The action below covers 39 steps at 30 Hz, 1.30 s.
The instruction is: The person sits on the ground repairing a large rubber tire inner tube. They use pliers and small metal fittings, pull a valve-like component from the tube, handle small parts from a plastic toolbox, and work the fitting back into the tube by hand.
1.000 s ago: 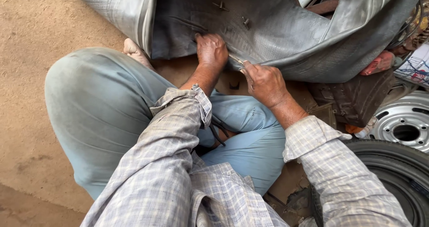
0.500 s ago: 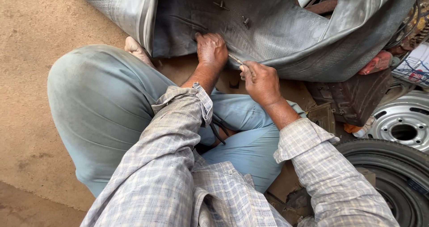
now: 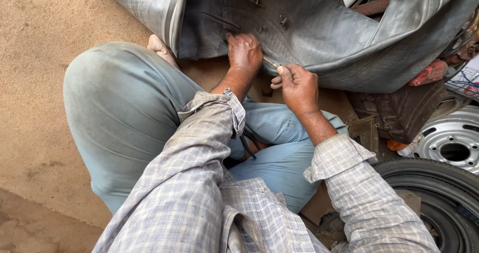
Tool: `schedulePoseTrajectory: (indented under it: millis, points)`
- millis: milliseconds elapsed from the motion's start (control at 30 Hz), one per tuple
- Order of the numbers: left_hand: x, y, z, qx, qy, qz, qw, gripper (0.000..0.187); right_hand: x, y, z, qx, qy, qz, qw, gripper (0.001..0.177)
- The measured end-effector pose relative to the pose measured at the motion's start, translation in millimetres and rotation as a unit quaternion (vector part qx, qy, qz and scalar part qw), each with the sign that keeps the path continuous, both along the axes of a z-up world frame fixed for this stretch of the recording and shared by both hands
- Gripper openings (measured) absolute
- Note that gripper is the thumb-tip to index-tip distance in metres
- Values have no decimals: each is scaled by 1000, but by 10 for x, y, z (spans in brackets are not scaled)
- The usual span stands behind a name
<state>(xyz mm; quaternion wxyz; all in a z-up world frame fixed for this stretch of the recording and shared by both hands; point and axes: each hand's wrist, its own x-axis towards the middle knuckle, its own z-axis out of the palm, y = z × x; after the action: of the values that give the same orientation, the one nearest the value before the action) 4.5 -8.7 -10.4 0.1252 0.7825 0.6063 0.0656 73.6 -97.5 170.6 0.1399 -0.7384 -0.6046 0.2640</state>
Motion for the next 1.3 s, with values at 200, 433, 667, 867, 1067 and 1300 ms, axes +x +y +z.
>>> schedulePoseTrajectory:
  millis: [200,433,667,867,1067,1300]
  points:
    - [-31,8,68,9,11,0,1000,31,-25,6,-5,-4,16,-22,1000,23]
    - [-275,-39,677,-120,-221,-67,966,18,81,119,-2,-1,64,-68,996,19]
    - [-582,-71,1035,-112,-469,-76,873,21,8,81,295,83,65,-46,993,28]
    - [-686,67,1174,48,-491,-3,870,17,59,-786,-36,111,-20,71,991,41]
    - [-634,82,1080,44,-561,1,827,15,-405,-1435,-26,71,-142,220,962,46]
    - [-565,113,855,-216,-675,22,705,11,-357,-1649,-246,-18,-145,166,975,13]
